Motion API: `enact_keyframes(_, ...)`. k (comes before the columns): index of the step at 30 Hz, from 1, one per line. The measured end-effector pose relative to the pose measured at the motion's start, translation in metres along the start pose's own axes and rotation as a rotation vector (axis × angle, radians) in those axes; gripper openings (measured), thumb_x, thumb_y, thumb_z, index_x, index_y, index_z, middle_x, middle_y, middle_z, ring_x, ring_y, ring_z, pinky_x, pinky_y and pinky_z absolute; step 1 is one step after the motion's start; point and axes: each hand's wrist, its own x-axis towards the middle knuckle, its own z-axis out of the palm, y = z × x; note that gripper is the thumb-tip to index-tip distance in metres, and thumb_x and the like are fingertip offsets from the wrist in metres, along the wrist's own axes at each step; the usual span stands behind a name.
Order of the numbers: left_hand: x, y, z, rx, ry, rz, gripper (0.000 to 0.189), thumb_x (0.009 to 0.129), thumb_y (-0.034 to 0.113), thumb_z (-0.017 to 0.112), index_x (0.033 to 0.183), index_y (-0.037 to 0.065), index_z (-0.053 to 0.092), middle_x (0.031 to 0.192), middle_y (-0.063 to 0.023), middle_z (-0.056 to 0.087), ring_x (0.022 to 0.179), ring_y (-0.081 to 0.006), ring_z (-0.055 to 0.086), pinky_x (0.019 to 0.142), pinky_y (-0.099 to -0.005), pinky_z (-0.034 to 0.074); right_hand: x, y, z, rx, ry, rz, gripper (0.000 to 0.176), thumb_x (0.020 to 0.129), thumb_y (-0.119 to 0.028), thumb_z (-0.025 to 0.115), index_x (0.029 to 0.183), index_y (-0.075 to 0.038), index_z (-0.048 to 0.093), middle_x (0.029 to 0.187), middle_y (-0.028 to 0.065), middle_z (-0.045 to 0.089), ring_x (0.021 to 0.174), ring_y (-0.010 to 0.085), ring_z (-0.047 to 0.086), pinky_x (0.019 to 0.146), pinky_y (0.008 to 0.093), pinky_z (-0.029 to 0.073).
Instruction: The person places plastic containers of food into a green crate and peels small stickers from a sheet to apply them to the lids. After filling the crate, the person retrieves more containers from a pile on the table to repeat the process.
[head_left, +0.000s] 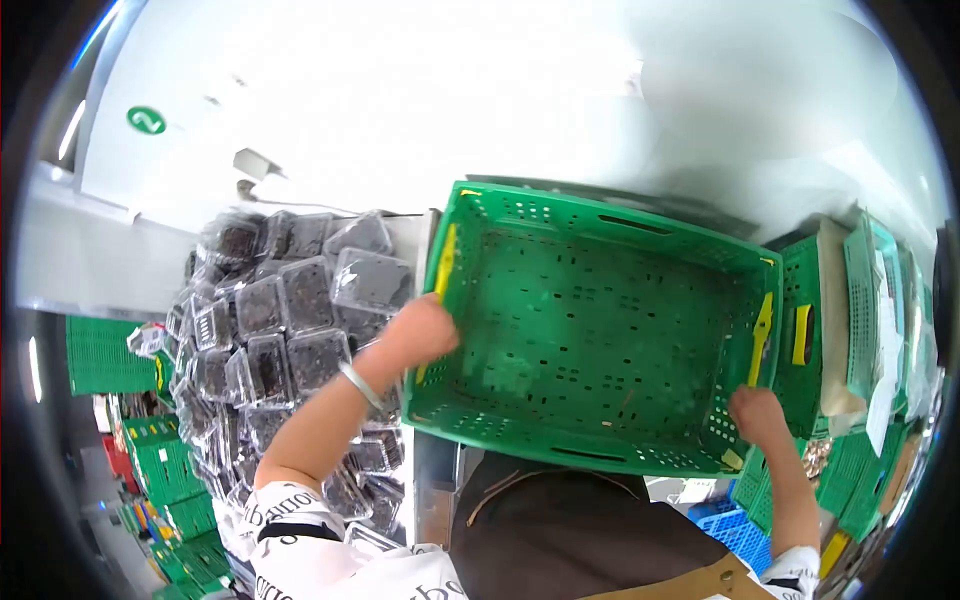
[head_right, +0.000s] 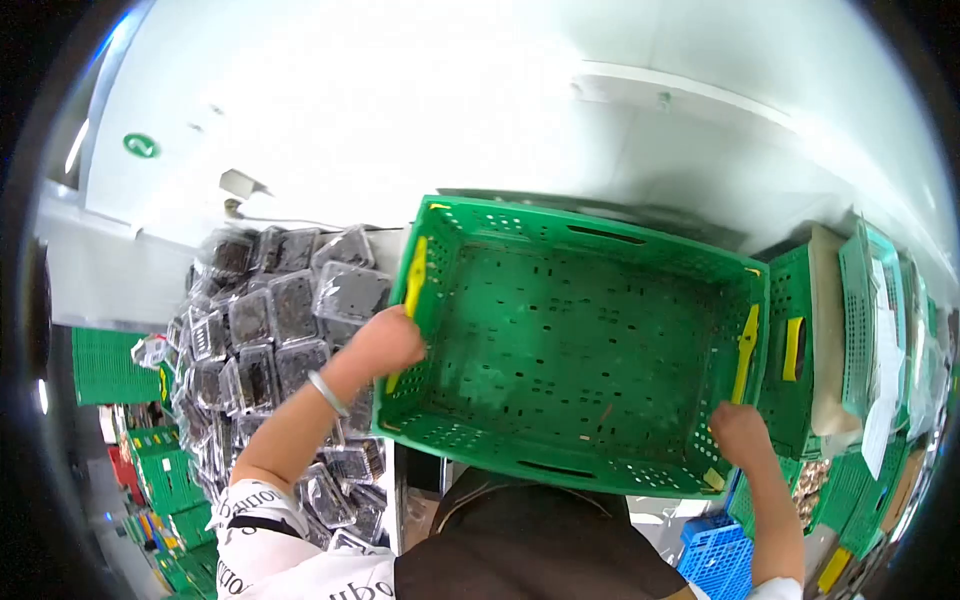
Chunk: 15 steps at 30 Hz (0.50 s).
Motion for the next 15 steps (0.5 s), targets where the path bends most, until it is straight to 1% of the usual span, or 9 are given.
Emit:
enact_keyframes(3,-0.011,0.009,0.009,0.017,0.204,-0.003,0.013,0.069,0.021,0.063,0.056,0.018,0.064,0.059,-0.0025,0.059,0.067,-0.0199,0.06,0.073,-0.0346,0.043,-0.003,-0.005,0.001,0.017,0.149,0.156,0.01,0.072,-0.012,0.064,0.078,-0.006,0.06,0.08,0.0102,0.057,0.085,0.0317,0.06,0.075,0.0468,0.048)
enact_keyframes(4,-0.011,0.01,0.015,-0.022,0.351,0.0,0.021,0.077,0.027,0.062,0.061,0.014,0.059,0.067,-0.0025,0.058,0.074,-0.022,0.06,0.071,-0.0405,0.045,0.003,-0.007,-0.002,0.051,0.224,0.199,0.012,0.072,-0.01,0.064,0.081,-0.004,0.06,0.085,0.0118,0.059,0.09,0.0329,0.06,0.078,0.0476,0.047)
enact_keyframes(5,-0.016,0.021,-0.002,-0.268,0.641,-0.105,0.021,0.08,0.027,0.064,0.069,0.009,0.058,0.07,-0.0055,0.056,0.075,-0.0255,0.059,0.071,-0.0438,0.046,0.003,-0.005,-0.005,-0.065,0.462,0.219,0.02,0.072,-0.007,0.063,0.091,-0.002,0.06,0.096,0.0152,0.059,0.098,0.0345,0.057,0.085,0.0476,0.045)
enact_keyframes(6,-0.025,0.034,-0.019,-0.474,0.793,-0.216,0.023,0.081,0.025,0.067,0.074,0.007,0.055,0.071,-0.009,0.054,0.073,-0.0295,0.057,0.07,-0.0438,0.046,-0.004,0.0,-0.007,-0.153,0.708,0.219,0.03,0.072,-0.004,0.063,0.102,-0.001,0.06,0.107,0.0186,0.06,0.107,0.0361,0.055,0.092,0.0475,0.043)
enact_keyframes(7,-0.039,0.045,-0.032,-0.582,0.945,-0.272,0.023,0.081,0.019,0.07,0.074,0.005,0.053,0.07,-0.0111,0.052,0.071,-0.0313,0.057,0.067,-0.043,0.046,-0.008,0.007,-0.006,-0.069,0.631,0.478,0.046,0.076,-0.005,0.063,0.121,0.001,0.055,0.126,0.0218,0.054,0.118,0.0391,0.049,0.104,0.0453,0.036)
enact_keyframes(9,-0.07,0.075,-0.037,-0.751,1.109,-0.466,0.023,0.083,0.018,0.07,0.073,0.003,0.054,0.068,-0.0123,0.053,0.069,-0.033,0.057,0.063,-0.0435,0.046,-0.001,0.054,0.037,0.019,0.792,0.585,0.056,0.087,-0.013,0.061,0.137,0.0,0.043,0.131,0.0256,0.05,0.12,0.0423,0.047,0.103,0.044,0.038)
enact_keyframes(10,-0.085,0.097,-0.033,-0.843,1.205,-0.567,0.023,0.085,0.018,0.068,0.073,0.002,0.056,0.069,-0.0128,0.056,0.068,-0.0337,0.056,0.062,-0.0415,0.046,0.008,0.058,0.04,0.219,0.582,0.788,0.052,0.089,-0.016,0.061,0.135,0.002,0.045,0.129,0.0258,0.052,0.116,0.0423,0.051,0.098,0.0438,0.042)
enact_keyframes(12,-0.102,0.145,-0.005,-0.941,1.159,-0.822,0.028,0.09,0.021,0.065,0.074,0.0,0.057,0.069,-0.0133,0.057,0.065,-0.0297,0.057,0.061,-0.038,0.046,0.019,0.064,0.011,-0.117,0.13,0.862,0.072,0.084,-0.054,0.06,0.124,0.005,0.055,0.127,0.0263,0.055,0.117,0.0341,0.054,0.102,0.0422,0.04)
enact_keyframes(15,-0.109,0.235,0.042,-1.447,1.104,-1.165,0.039,0.097,0.03,0.057,0.076,-0.002,0.057,0.065,-0.0094,0.057,0.062,-0.0174,0.054,0.06,-0.0347,0.044,0.006,0.122,0.034,-0.296,0.755,0.37,0.064,0.085,-0.045,0.062,0.119,0.01,0.055,0.114,0.0326,0.058,0.095,0.0462,0.06,0.084,0.0525,0.047)
